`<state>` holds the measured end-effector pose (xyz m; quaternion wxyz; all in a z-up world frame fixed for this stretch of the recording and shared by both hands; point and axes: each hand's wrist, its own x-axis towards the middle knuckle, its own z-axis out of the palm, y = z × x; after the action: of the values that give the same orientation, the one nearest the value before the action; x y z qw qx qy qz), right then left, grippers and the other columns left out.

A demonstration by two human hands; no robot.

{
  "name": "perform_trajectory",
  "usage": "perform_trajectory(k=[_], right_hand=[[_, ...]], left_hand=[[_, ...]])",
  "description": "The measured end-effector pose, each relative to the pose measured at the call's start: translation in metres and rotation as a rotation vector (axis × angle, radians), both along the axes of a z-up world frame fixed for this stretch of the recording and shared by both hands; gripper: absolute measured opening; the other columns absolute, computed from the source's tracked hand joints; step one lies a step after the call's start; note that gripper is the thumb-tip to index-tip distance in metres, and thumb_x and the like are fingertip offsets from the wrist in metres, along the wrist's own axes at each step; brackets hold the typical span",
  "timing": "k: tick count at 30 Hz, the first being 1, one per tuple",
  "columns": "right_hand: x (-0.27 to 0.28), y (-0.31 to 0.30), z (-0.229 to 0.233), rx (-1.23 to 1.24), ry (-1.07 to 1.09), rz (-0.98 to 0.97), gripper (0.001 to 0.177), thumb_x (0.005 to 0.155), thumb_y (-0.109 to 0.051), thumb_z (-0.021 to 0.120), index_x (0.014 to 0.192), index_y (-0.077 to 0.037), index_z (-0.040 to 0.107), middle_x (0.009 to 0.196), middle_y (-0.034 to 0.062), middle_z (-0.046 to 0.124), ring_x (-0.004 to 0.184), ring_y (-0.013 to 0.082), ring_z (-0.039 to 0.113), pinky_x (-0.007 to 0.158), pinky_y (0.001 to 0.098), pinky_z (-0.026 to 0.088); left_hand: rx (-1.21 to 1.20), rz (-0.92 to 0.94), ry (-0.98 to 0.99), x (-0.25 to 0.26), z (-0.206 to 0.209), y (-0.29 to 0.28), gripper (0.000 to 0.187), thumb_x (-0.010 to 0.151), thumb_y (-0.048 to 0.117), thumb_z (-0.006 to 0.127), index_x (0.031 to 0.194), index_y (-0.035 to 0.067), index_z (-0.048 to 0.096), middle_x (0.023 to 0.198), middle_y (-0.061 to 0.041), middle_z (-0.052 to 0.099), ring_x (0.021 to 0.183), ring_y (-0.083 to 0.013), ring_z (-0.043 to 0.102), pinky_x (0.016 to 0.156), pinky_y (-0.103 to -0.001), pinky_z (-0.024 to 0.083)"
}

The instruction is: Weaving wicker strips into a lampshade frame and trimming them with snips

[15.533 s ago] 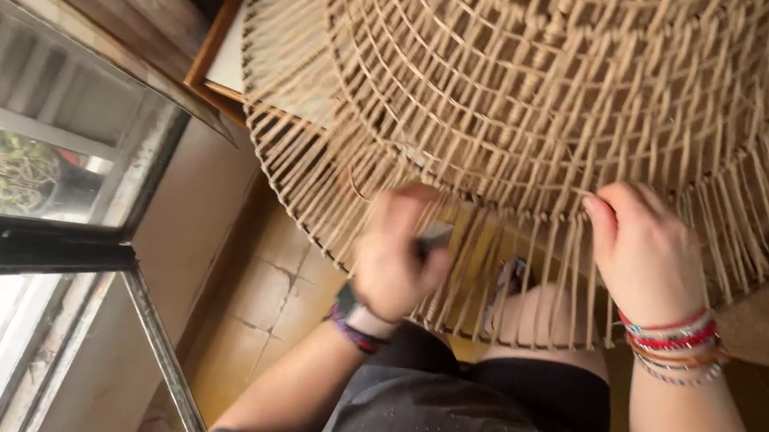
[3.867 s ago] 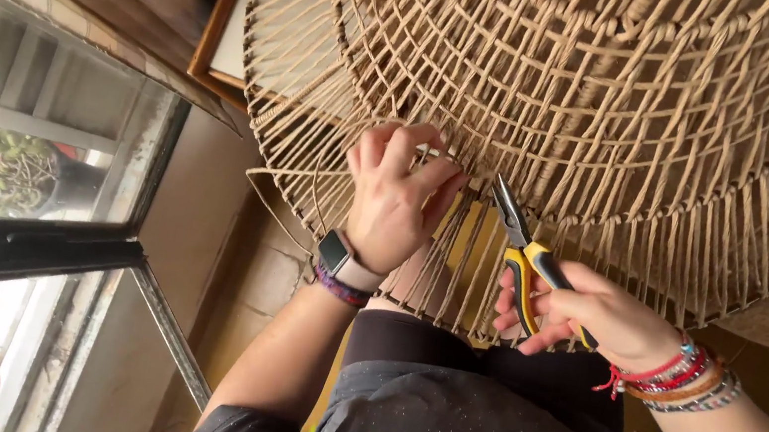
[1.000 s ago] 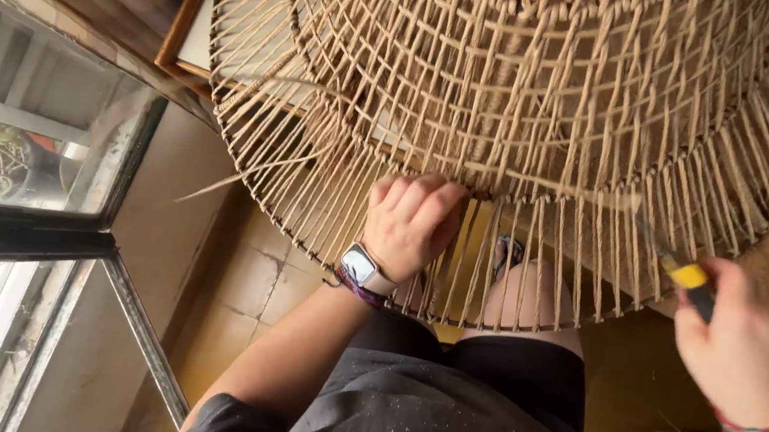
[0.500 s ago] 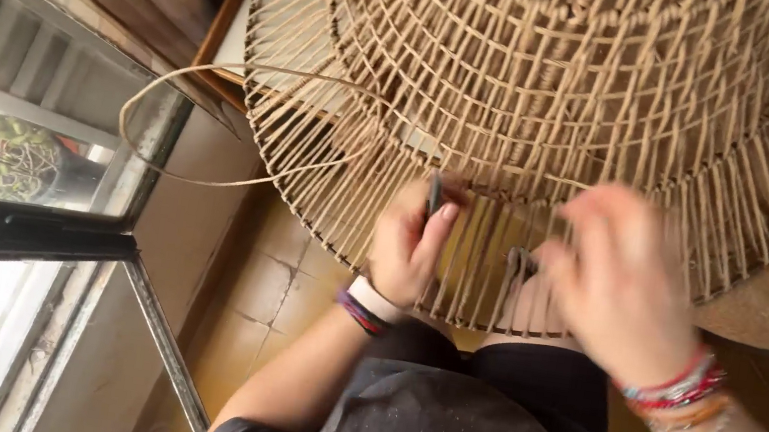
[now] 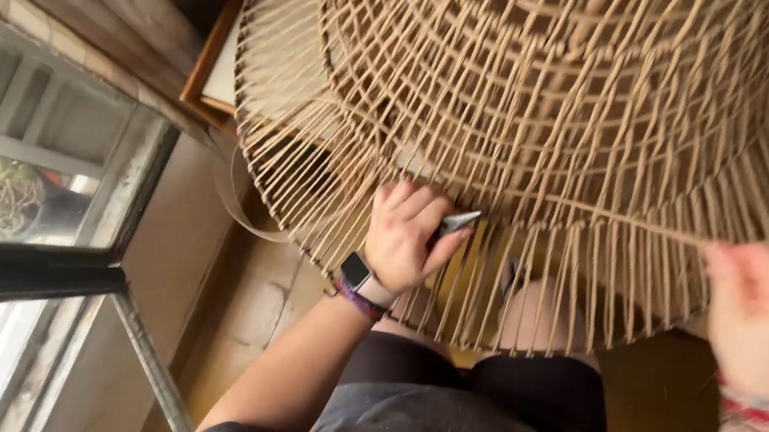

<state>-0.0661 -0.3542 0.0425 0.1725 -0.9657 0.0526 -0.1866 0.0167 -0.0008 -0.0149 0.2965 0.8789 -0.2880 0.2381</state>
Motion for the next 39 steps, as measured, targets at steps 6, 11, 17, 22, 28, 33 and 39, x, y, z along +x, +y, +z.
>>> perform_trajectory(k=[6, 11, 17, 22, 28, 33, 39], right_hand=[[0.039, 0.091, 0.003, -0.071, 0.239, 0.099, 0.021, 0.103, -0.035, 0.066, 0.111, -0.015, 0.069, 0.064, 0.0099, 0.064, 0.05, 0.0324, 0.061, 0.051, 0.0476, 0.047], [0.008, 0.042, -0.013, 0.123, 0.018, -0.008, 0.011, 0.114, -0.013, 0.075, 0.121, -0.008, 0.081, 0.095, 0.0042, 0.075, 0.069, 0.0179, 0.061, 0.071, 0.0314, 0.048], [0.029, 0.086, 0.018, -0.311, 0.115, 0.143, 0.02, 0.113, -0.025, 0.061, 0.114, -0.011, 0.075, 0.071, 0.0007, 0.065, 0.04, 0.0081, 0.04, 0.037, 0.0243, 0.034], [0.022, 0.073, -0.01, 0.087, -0.093, 0.13, 0.01, 0.106, -0.021, 0.074, 0.105, -0.011, 0.074, 0.091, 0.0056, 0.069, 0.086, 0.0263, 0.07, 0.078, 0.0389, 0.056], [0.017, 0.06, 0.011, -0.066, 0.058, 0.123, 0.017, 0.114, -0.021, 0.071, 0.111, -0.005, 0.075, 0.079, 0.0066, 0.068, 0.057, 0.0189, 0.055, 0.056, 0.0337, 0.045], [0.033, 0.084, -0.005, 0.099, -0.049, 0.352, 0.015, 0.103, -0.02, 0.076, 0.092, -0.009, 0.073, 0.071, 0.0033, 0.065, 0.057, 0.0184, 0.056, 0.057, 0.0349, 0.044], [0.003, 0.039, 0.002, -0.058, 0.018, 0.0, 0.019, 0.122, -0.024, 0.072, 0.111, -0.01, 0.078, 0.076, 0.005, 0.065, 0.064, 0.0256, 0.058, 0.066, 0.04, 0.045]], left_hand=[[-0.028, 0.044, 0.025, 0.0, 0.004, -0.009, 0.042, 0.101, 0.047, 0.047, 0.084, 0.011, 0.06, 0.086, -0.007, 0.063, 0.079, -0.0287, 0.049, 0.074, -0.041, 0.034], [0.029, 0.104, 0.059, -0.013, -0.006, -0.009, 0.041, 0.1, 0.048, 0.048, 0.094, 0.012, 0.067, 0.091, -0.006, 0.066, 0.084, -0.0249, 0.052, 0.077, -0.04, 0.037], [0.03, 0.146, 0.046, -0.011, 0.011, -0.017, 0.043, 0.099, 0.049, 0.053, 0.093, 0.009, 0.067, 0.084, -0.006, 0.063, 0.081, -0.0276, 0.052, 0.072, -0.041, 0.037], [0.089, 0.122, 0.034, -0.01, -0.015, -0.015, 0.041, 0.099, 0.051, 0.05, 0.086, 0.015, 0.062, 0.083, -0.002, 0.06, 0.085, -0.0244, 0.053, 0.079, -0.042, 0.041], [0.122, 0.144, 0.051, -0.011, -0.009, -0.02, 0.042, 0.098, 0.051, 0.051, 0.086, 0.013, 0.064, 0.084, -0.004, 0.064, 0.083, -0.0266, 0.049, 0.072, -0.042, 0.038], [0.125, 0.148, 0.025, -0.013, -0.003, -0.018, 0.041, 0.099, 0.048, 0.05, 0.089, 0.011, 0.066, 0.092, -0.006, 0.066, 0.089, -0.0303, 0.05, 0.072, -0.045, 0.039], [0.117, 0.15, 0.068, -0.012, -0.01, -0.021, 0.041, 0.098, 0.05, 0.05, 0.087, 0.013, 0.063, 0.085, -0.005, 0.063, 0.083, -0.0268, 0.047, 0.07, -0.041, 0.037]])
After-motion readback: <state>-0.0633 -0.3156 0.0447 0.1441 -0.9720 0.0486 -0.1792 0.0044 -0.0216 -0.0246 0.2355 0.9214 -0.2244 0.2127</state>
